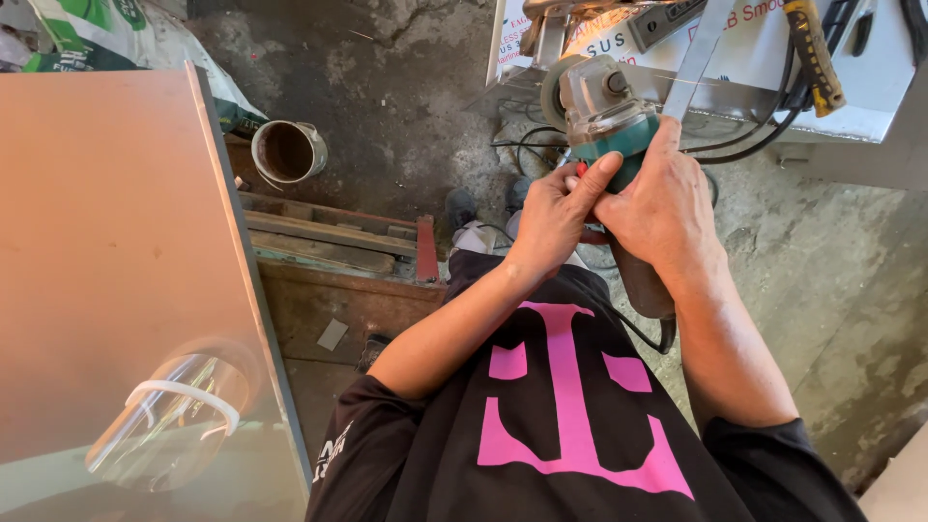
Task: Measuring, clamping, and grinding a metal piece for fabrication.
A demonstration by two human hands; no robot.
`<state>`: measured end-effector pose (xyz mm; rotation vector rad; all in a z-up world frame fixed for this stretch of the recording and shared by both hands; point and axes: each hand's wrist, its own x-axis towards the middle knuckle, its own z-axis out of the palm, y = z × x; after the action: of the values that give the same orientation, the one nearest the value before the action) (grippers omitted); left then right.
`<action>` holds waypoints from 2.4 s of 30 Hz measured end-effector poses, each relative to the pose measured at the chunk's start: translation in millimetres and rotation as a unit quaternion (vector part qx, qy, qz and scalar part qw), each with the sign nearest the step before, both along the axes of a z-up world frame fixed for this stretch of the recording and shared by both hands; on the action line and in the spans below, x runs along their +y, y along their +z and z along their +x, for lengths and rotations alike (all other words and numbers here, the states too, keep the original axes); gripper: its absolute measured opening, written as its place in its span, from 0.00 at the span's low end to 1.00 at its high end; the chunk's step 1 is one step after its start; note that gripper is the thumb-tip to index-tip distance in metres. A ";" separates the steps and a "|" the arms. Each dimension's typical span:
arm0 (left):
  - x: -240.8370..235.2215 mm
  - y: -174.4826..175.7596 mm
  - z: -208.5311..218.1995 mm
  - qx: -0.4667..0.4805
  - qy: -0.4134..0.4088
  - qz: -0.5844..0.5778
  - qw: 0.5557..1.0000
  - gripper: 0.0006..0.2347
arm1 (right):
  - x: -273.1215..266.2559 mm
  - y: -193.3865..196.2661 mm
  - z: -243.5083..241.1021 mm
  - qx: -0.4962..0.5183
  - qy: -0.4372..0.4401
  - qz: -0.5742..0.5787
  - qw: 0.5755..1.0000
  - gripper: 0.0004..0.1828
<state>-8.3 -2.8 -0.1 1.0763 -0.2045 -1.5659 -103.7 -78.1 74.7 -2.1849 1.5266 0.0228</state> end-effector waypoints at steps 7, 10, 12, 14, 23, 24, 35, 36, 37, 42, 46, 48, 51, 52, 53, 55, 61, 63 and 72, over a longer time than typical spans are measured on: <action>0.5 -1.5 -12.9 -0.013 -0.032 0.018 0.999 0.27 | 5.3 -14.4 -27.4 0.012 -0.007 -0.021 1.000 0.39; 1.7 2.5 -10.5 -0.026 -0.028 0.018 0.999 0.26 | 6.0 -7.3 -17.8 0.009 -0.005 -0.034 0.999 0.42; 0.6 3.1 -8.2 -0.027 -0.024 0.018 0.999 0.26 | 5.7 -3.9 -12.7 -0.002 -0.005 -0.032 0.999 0.43; -0.5 1.5 -5.6 -0.027 -0.018 0.018 0.999 0.26 | 4.2 -5.3 -10.4 -0.013 -0.002 -0.030 0.999 0.44; -4.0 1.6 1.1 -0.005 -0.002 0.009 1.000 0.25 | -1.0 -5.5 -5.2 0.000 0.007 -0.015 1.000 0.43; -2.9 1.0 0.7 0.002 -0.005 0.015 1.000 0.25 | -0.9 -8.9 -7.9 0.000 0.011 -0.023 1.000 0.42; -0.4 0.6 3.7 0.010 -0.006 0.019 1.000 0.24 | -1.4 -10.8 -4.8 0.008 0.021 -0.022 1.000 0.39; 0.3 0.8 5.1 0.007 -0.004 0.014 1.000 0.24 | -1.2 -10.0 -2.2 0.013 0.021 -0.018 1.000 0.38; 0.5 1.1 6.0 0.004 -0.003 0.009 1.000 0.24 | -1.4 -9.1 0.0 0.019 0.021 -0.014 1.000 0.38; 1.8 -4.1 4.3 0.023 0.011 0.001 1.000 0.25 | 0.9 -6.1 2.1 -0.002 0.027 -0.021 0.999 0.39; 1.8 -2.1 4.4 0.029 0.002 0.007 1.000 0.24 | 0.9 -13.5 -2.0 0.005 0.028 -0.033 0.999 0.39; 2.6 -3.8 7.1 0.020 0.011 0.001 1.000 0.24 | 1.1 -5.5 9.7 0.003 0.022 -0.020 1.000 0.39; 3.4 -4.7 7.8 0.013 0.016 -0.001 1.000 0.24 | 1.0 -8.7 5.3 -0.006 0.019 -0.006 1.000 0.40; 3.3 -4.8 7.3 0.018 0.014 0.000 1.000 0.24 | 1.0 -11.9 0.1 -0.009 0.023 -0.008 1.000 0.41; 3.1 -7.6 1.2 0.016 0.010 0.000 1.000 0.24 | 2.4 -11.0 -4.2 -0.011 0.020 -0.008 1.000 0.41; 0.8 -12.3 -12.6 0.003 -0.010 -0.001 1.000 0.25 | 4.1 -7.6 -14.4 0.014 0.002 -0.026 1.000 0.39; 5.9 -20.7 -45.2 -0.002 -0.082 0.038 0.996 0.29 | 6.9 -23.3 -66.2 -0.067 -0.044 0.047 0.996 0.46; 9.8 -23.9 -52.0 -0.006 -0.098 0.049 0.994 0.29 | 10.3 -32.1 -84.6 -0.106 -0.055 0.070 0.990 0.46; 6.6 -33.7 -108.8 -0.077 -0.144 0.010 0.987 0.33 | -17.3 -34.4 -150.4 -0.317 -0.055 0.123 0.939 0.42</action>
<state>-117.1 3.8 -33.8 1.2257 -0.4685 -1.7419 -254.1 -95.4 40.3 -1.6737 1.1873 -0.4587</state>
